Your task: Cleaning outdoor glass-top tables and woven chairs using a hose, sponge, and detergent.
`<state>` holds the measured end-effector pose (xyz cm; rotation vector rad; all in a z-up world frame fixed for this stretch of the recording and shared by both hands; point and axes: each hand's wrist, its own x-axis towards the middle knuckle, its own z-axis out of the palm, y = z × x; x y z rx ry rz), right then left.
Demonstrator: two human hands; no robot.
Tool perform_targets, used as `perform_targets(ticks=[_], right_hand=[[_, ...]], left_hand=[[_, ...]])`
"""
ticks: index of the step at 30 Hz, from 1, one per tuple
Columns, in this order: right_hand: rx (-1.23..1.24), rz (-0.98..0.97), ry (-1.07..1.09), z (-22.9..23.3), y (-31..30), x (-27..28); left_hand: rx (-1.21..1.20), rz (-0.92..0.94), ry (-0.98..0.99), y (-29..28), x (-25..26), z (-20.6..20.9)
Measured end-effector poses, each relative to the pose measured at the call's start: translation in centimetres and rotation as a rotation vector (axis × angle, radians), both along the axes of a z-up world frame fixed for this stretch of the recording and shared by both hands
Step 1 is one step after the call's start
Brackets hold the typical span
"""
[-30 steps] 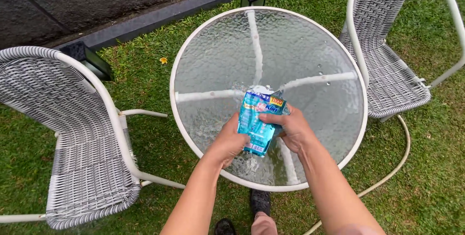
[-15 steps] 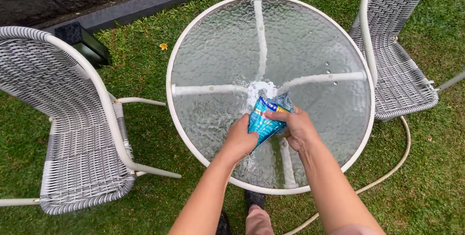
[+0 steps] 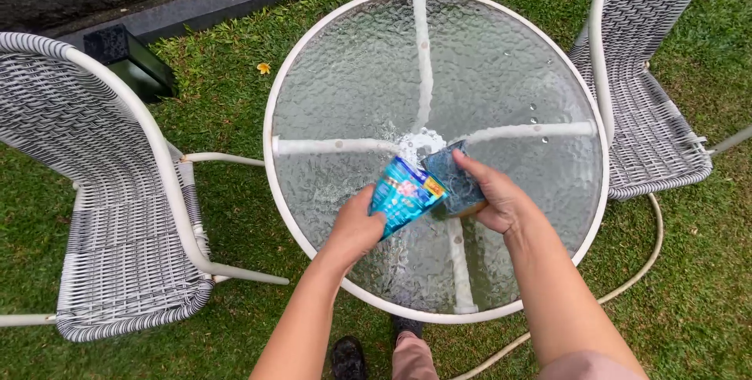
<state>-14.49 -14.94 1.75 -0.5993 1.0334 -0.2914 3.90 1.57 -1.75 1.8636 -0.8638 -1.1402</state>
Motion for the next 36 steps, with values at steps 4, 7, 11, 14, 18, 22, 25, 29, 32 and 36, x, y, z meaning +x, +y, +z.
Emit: perform_targets(ticks=[4,7,11,14,18,22,25,29,32,36], right_hand=[[-0.192,0.200,0.326,0.6,-1.5,-0.5],[-0.419,0.436,0.650,0.1,-2.8,-0.4],[-1.482,0.382,0.876,-4.0,-0.4,1.5],[-1.854,0.434,0.608,-1.8,5.3,2.9],[-2.026,0.724,0.526,-3.1,6.9,0.6],[-1.511,0.871,1.052,-2.9,-0.2,4.5],[-1.879,0.648,0.800,-4.7,3.3,5.4],[-1.781,0.921,0.629,-2.1,7.7,0.8],[-1.618,0.751,0.987,-5.1,0.4,-2.3],[-1.626,0.615,0.958,-3.7,-0.4,6.0]], left_hand=[[-0.037,0.263,-0.079,0.3,1.8,1.5],[-0.025,0.419,-0.011,0.5,2.5,2.2],[-0.087,0.478,-0.143,0.6,2.2,1.4],[-0.142,0.523,-0.079,0.5,2.3,2.7],[-0.128,0.625,0.011,1.6,3.5,4.4],[-0.217,0.637,-0.019,1.9,3.9,4.8],[-0.197,0.624,0.028,1.6,3.1,4.7],[-0.291,0.668,0.143,1.7,4.2,5.8],[-0.305,0.700,0.130,3.1,5.5,4.5],[-0.425,0.705,0.143,3.2,5.3,2.8]])
